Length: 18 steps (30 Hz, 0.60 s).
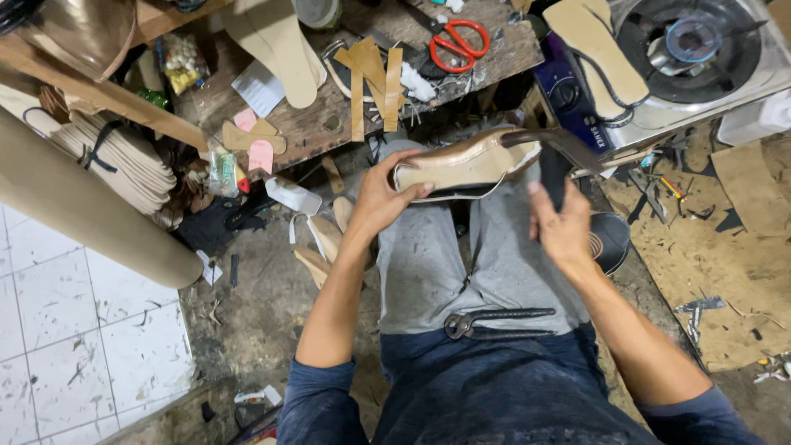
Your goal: The person uses a curved metal tool to press and shape the edges of a shoe upper held in the left hand. They repeatedly rotate the upper and apply pressure along the perimeter, then place the finished piece aside and pick up another upper to continue the same shaping process.
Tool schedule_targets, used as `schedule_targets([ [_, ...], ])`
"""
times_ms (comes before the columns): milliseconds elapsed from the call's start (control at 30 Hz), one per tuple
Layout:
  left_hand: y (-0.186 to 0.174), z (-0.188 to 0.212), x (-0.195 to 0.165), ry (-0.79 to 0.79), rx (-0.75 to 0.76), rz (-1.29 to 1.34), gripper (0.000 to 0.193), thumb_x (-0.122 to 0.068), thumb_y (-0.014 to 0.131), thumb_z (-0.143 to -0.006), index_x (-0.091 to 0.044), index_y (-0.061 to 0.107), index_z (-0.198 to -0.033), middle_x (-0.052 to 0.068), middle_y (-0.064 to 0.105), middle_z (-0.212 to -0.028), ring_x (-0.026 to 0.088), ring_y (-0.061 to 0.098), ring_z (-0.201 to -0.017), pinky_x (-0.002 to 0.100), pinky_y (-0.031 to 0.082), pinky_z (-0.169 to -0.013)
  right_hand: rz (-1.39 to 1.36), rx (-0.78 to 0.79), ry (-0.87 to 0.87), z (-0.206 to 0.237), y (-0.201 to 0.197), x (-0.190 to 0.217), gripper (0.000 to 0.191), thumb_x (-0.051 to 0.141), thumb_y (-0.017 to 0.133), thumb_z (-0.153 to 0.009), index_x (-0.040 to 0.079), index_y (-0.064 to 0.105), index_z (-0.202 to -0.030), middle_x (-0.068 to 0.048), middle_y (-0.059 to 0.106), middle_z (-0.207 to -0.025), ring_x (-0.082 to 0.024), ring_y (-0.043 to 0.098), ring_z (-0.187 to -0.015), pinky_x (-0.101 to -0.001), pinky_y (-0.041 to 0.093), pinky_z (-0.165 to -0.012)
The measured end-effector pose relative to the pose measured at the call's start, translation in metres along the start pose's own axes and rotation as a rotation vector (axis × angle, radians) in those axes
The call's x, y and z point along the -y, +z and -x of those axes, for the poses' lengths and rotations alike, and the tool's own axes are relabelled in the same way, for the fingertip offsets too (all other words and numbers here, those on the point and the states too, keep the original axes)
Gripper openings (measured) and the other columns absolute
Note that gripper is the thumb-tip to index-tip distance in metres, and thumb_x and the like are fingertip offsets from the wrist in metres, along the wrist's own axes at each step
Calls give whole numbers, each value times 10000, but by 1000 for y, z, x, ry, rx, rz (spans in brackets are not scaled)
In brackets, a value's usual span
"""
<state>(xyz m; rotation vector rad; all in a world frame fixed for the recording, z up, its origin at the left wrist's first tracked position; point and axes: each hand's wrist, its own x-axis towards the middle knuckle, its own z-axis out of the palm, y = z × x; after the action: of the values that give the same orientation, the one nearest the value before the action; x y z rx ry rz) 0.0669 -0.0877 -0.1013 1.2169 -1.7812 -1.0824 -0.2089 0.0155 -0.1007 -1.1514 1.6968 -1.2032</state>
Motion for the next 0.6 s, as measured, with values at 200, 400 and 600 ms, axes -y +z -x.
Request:
schedule_targets([
  [200,5,4,7,-75,-7,73,641,-169,878,-737,-104,645,-1330,113,761,-1146,202,713,-1066,305,532,-971,-60,-126,-82,-7,-6,-7,426,278,564,-1155,-20,555,-851,-53,572,-653,-138,561,-497,-299,438,-452],
  [400,25,26,20,136,-112,-62,675,-164,931,-704,-81,675,-1323,190,545,-1450,330,474,-1400,417,401,-1161,226,231,-302,26,-80,-37,386,362,458,-1099,23,578,-960,-48,566,-603,-182,551,-567,-373,443,-569],
  [600,17,45,0,124,-150,137,639,-156,916,-711,-113,690,-1307,134,518,-1473,283,537,-1403,409,465,-1199,563,560,-801,57,-149,-79,366,443,629,-818,79,611,-851,-113,607,-735,-335,610,-647,-427,487,-602],
])
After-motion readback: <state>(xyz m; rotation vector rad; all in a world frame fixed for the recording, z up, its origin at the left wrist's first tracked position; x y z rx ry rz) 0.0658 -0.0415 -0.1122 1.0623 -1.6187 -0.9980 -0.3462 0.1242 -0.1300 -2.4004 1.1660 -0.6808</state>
